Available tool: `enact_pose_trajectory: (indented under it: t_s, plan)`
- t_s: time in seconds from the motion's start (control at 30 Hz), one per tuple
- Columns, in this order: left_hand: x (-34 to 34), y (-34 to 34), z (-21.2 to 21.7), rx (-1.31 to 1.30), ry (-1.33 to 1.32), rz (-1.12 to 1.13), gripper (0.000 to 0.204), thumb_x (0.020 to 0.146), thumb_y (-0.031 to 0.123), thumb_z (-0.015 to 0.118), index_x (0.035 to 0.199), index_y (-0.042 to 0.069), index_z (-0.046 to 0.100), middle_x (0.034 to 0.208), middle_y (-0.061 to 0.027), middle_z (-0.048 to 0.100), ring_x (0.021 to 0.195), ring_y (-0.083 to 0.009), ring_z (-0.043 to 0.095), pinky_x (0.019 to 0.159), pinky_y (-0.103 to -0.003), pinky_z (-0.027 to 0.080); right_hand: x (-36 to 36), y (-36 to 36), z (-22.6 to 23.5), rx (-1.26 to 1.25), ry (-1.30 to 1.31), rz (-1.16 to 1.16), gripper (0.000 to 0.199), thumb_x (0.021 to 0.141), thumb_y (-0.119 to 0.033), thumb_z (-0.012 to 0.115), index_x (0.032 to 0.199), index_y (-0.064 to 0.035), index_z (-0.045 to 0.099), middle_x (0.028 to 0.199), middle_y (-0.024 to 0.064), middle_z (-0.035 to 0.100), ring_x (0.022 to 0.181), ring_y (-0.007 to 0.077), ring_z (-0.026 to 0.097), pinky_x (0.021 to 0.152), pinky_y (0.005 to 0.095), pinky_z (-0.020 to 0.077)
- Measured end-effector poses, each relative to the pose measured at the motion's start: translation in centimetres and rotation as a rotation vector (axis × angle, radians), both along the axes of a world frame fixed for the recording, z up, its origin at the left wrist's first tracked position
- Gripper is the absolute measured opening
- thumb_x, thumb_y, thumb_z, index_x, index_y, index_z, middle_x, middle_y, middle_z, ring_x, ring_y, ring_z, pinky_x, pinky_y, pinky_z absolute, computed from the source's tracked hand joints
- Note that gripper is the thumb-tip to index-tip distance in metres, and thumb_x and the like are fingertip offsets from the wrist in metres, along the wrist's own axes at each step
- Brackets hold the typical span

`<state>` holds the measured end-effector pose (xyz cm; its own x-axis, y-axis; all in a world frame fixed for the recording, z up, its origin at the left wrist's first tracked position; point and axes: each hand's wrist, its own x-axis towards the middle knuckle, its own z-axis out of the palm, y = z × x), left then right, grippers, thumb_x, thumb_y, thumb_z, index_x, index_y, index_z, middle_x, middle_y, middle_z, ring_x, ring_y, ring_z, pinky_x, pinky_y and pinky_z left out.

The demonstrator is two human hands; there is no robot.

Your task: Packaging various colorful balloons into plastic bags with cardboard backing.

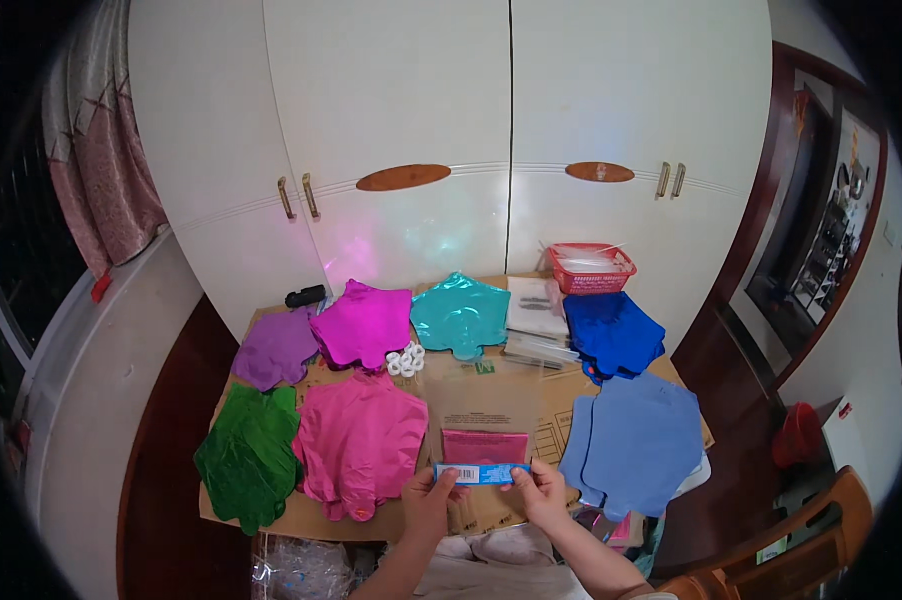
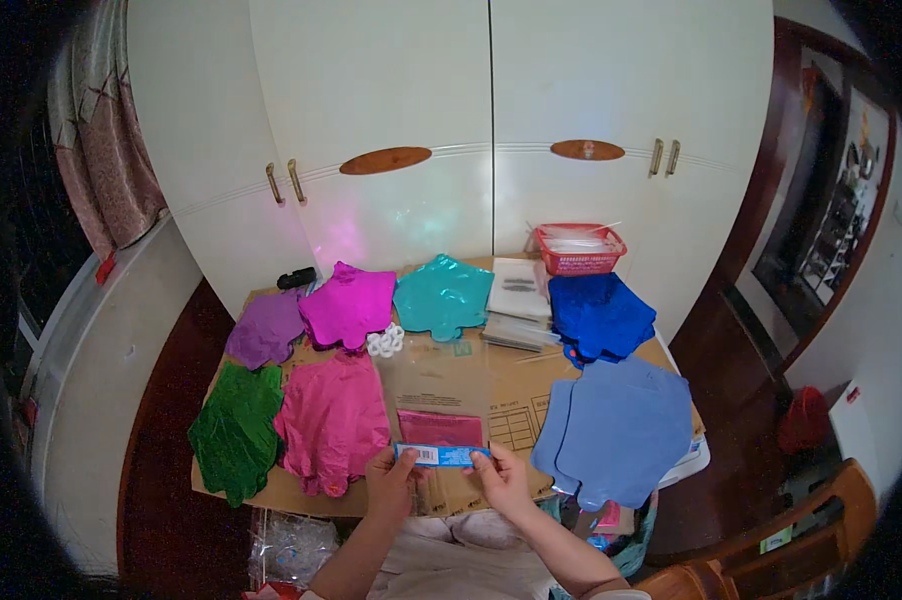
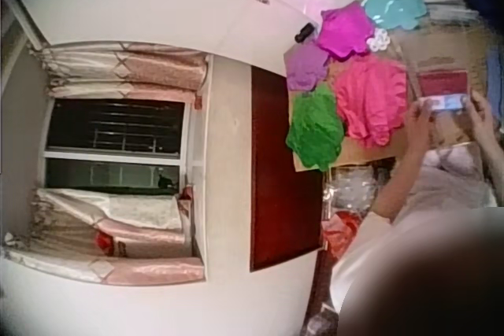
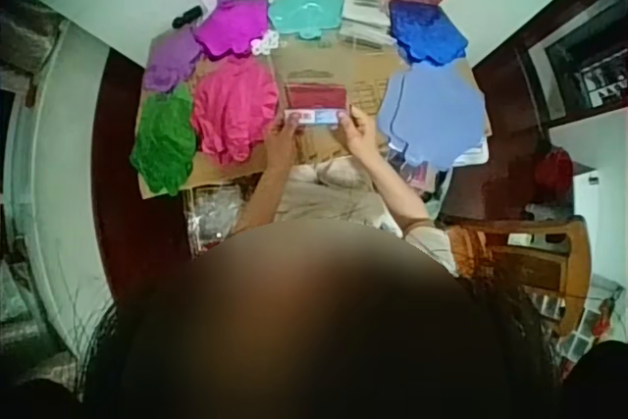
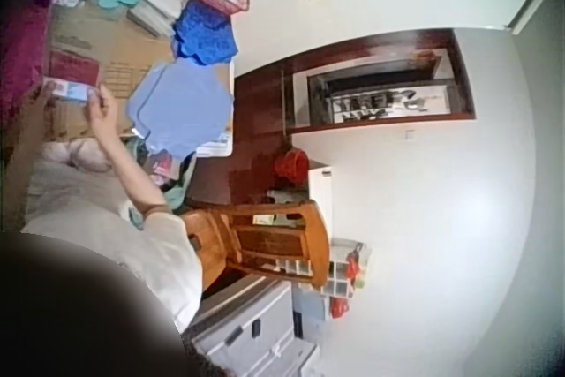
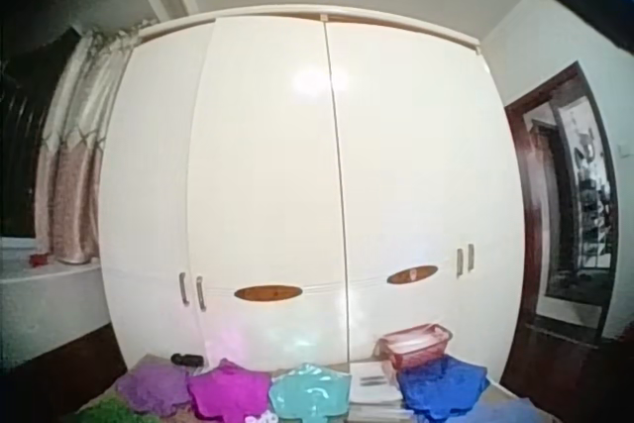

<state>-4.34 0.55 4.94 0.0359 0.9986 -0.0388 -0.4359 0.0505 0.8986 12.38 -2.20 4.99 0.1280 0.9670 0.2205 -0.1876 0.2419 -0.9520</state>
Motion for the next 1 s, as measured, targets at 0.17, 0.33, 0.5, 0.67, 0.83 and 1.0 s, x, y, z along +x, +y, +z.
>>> enact_pose_trajectory:
  t_s: [0.17, 0.33, 0.5, 0.67, 0.83, 1.0]
  plan:
    - [0.1, -0.1, -0.2, 0.024, 0.009, -0.07, 0.007, 0.086, 0.008, 0.061, 0.089, 0.002, 0.063, 0.075, -0.0049, 0.066, 0.063, -0.0089, 0.061, 0.053, -0.021, 0.045, 0.2, -0.1, 0.0, -0.025, 0.021, -0.02, 0.016, 0.092, -0.011, 0.055, 0.098, 0.0022, 0.061, 0.083, 0.005, 0.064, 0.072, 0.01, 0.06, 0.067, 0.024, 0.0475]
    - [-0.1, -0.2, 0.1, -0.019, 0.019, -0.096, 0.007, 0.085, 0.007, 0.063, 0.091, 0.003, 0.061, 0.077, -0.0042, 0.065, 0.061, -0.0081, 0.059, 0.053, -0.021, 0.044, 0.5, -0.3, 0.6, -0.072, 0.016, 0.074, 0.019, 0.092, -0.011, 0.056, 0.103, 0.0033, 0.06, 0.088, 0.0065, 0.066, 0.077, 0.0108, 0.061, 0.072, 0.0247, 0.0491]
    - [-0.2, -0.3, -0.5, -0.042, -0.004, -0.049, 0.007, 0.084, 0.007, 0.064, 0.089, 0.003, 0.061, 0.074, -0.004, 0.065, 0.059, -0.0082, 0.059, 0.051, -0.02, 0.044, 1.4, -0.1, 0.1, -0.1, 0.011, 0.198, 0.021, 0.091, -0.007, 0.055, 0.108, 0.0043, 0.059, 0.093, 0.0092, 0.067, 0.084, 0.013, 0.063, 0.078, 0.0268, 0.0508]
    - [0.1, -0.5, -0.9, -0.012, 0.017, -0.033, 0.005, 0.083, 0.006, 0.064, 0.088, 0.004, 0.062, 0.072, -0.0017, 0.063, 0.056, -0.007, 0.056, 0.05, -0.021, 0.043, 1.2, 0.0, -1.0, -0.136, 0.13, 0.163, 0.018, 0.09, -0.008, 0.057, 0.104, 0.0021, 0.061, 0.089, 0.0093, 0.067, 0.077, 0.0134, 0.064, 0.072, 0.0269, 0.0519]
    - [0.2, -0.3, -2.0, 0.003, 0.02, 0.011, 0.004, 0.082, 0.003, 0.063, 0.085, 0.005, 0.062, 0.071, -0.0004, 0.062, 0.056, -0.0063, 0.054, 0.049, -0.021, 0.042, 0.7, -0.1, -1.5, -0.173, 0.212, 0.174, 0.016, 0.09, -0.011, 0.058, 0.101, 0.0003, 0.062, 0.087, 0.0077, 0.067, 0.073, 0.0117, 0.063, 0.068, 0.0255, 0.0512]
    - [0.2, -0.9, -2.2, 0.027, 0.043, 0.02, 0.005, 0.08, 0.001, 0.067, 0.083, 0.004, 0.065, 0.074, 0.0013, 0.063, 0.064, -0.0031, 0.055, 0.056, -0.019, 0.043, 1.4, -0.1, -1.2, -0.347, 0.244, 0.246, 0.016, 0.091, -0.012, 0.058, 0.099, 0.0003, 0.063, 0.087, 0.0041, 0.066, 0.074, 0.0084, 0.06, 0.068, 0.0225, 0.0489]
